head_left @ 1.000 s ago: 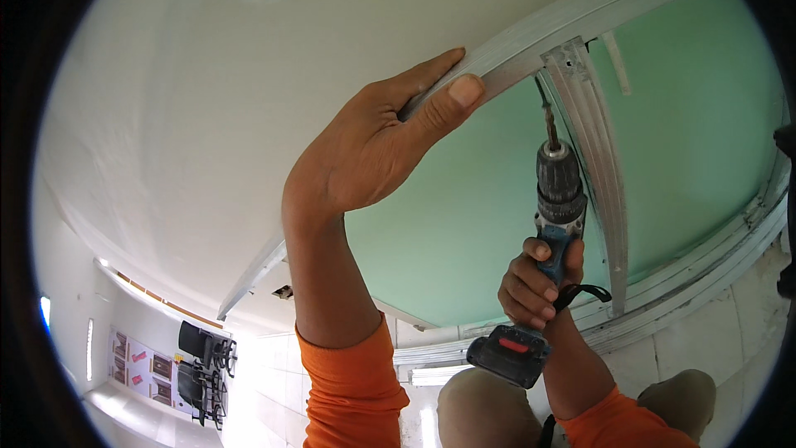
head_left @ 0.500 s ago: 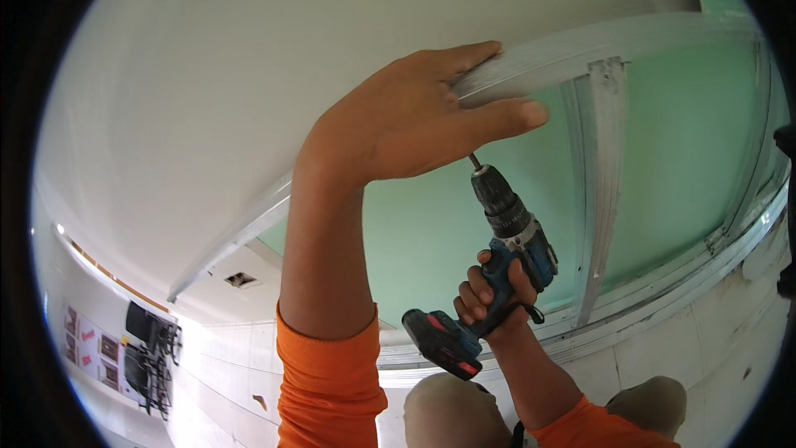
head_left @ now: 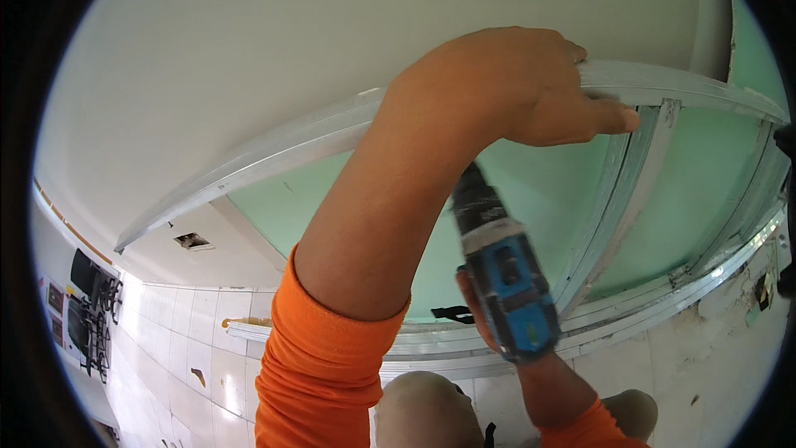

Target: The person positions a white ceiling panel onto a metal frame and secures it using a cordless drill. They repeatedly align the panel, drive screws into the frame, and adjust the panel's position to ensure it is properly attached.

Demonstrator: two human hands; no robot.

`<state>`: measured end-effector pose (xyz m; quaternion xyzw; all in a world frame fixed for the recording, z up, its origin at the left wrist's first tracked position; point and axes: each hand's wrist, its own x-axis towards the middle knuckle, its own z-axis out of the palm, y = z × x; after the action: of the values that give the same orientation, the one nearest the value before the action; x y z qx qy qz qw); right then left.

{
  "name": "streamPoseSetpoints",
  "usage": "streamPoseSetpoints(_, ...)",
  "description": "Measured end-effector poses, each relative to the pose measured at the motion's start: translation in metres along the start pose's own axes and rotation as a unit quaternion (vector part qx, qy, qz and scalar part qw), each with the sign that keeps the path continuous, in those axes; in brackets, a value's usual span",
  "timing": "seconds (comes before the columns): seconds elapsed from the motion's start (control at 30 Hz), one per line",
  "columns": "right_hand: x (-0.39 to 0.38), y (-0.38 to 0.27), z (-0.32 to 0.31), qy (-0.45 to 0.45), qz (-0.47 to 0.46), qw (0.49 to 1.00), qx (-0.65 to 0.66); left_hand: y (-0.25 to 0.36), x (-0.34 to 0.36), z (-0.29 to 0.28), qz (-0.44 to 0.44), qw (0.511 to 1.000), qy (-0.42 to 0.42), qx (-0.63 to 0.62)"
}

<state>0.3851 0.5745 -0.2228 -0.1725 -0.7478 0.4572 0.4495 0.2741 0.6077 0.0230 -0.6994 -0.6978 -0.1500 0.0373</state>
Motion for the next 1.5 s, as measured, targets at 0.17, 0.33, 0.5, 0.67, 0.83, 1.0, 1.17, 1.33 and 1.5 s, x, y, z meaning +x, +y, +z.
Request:
streamPoseSetpoints(0.17,0.004,0.006,0.014,-0.186,-0.121,0.965,-0.139,0.007,0.000,-0.004,-0.010,1.000,-0.027,0.012)
streamPoseSetpoints(0.33,-0.001,-0.001,-0.020,-0.315,0.198,0.924,0.083,0.001,-0.003,-0.004,0.028,0.997,-0.038,0.062)
streamPoseSetpoints(0.5,-0.005,0.020,-0.084,-0.439,0.019,0.888,-0.136,-0.002,-0.004,-0.007,0.007,0.998,-0.036,0.049)
streamPoseSetpoints(0.67,-0.018,0.047,-0.154,-0.467,0.197,0.862,0.013,0.004,0.006,-0.006,0.008,0.998,-0.039,0.056)
streamPoseSetpoints(0.83,-0.040,0.063,-0.206,-0.464,0.295,0.832,-0.073,0.019,0.020,0.002,0.009,0.997,-0.033,0.064)
streamPoseSetpoints(1.0,-0.073,0.101,-0.244,-0.398,0.447,0.798,-0.061,0.022,0.023,0.007,-0.006,0.996,-0.024,0.082)
streamPoseSetpoints(1.17,-0.108,0.124,-0.290,-0.323,0.565,0.756,-0.071,0.021,0.010,0.009,-0.033,0.994,-0.005,0.105)
streamPoseSetpoints(1.33,-0.152,0.120,-0.318,-0.219,0.357,0.899,-0.125,0.022,0.003,0.008,-0.050,0.990,0.024,0.129)
streamPoseSetpoints(1.5,-0.199,0.115,-0.337,-0.134,0.467,0.831,-0.270,0.014,0.001,0.013,-0.065,0.985,0.050,0.150)
